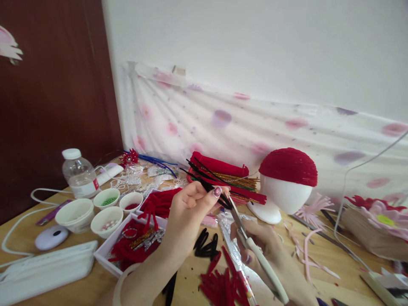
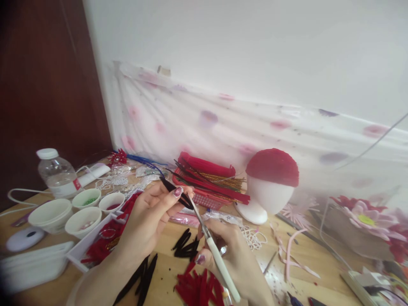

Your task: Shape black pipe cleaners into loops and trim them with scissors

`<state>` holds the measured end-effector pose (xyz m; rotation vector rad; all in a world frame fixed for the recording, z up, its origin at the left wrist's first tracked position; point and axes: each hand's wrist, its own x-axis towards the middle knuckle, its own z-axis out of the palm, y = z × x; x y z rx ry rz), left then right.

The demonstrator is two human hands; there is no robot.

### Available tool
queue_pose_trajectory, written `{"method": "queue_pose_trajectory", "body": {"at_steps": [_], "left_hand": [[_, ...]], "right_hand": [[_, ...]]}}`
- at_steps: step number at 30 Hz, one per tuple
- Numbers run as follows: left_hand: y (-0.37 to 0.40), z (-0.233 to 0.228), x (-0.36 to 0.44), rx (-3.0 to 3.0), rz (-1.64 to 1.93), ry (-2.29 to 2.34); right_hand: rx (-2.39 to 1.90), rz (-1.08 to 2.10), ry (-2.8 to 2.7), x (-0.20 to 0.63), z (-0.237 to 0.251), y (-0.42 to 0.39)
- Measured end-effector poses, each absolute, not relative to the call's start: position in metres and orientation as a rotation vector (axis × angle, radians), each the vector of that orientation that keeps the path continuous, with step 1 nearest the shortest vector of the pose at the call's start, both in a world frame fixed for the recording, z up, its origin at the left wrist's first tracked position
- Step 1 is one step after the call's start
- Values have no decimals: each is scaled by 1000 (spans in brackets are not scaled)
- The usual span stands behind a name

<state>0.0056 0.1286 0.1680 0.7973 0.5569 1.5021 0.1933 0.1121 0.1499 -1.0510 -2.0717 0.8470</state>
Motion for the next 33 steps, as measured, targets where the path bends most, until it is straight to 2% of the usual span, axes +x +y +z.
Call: {"method": "queue_pose_trajectory", "body": {"at_steps": [6,13,33], "left_hand": [[130,171,3,768,1517,514],[136,173,-20,855,1507,419],[126,174,-18,1002,1346,544]], "right_hand": [[-1102,837,-2062,195,152,114],[-1119,621,-2266,198,159,105],[-1262,886,-2250,206,157,107]]}}
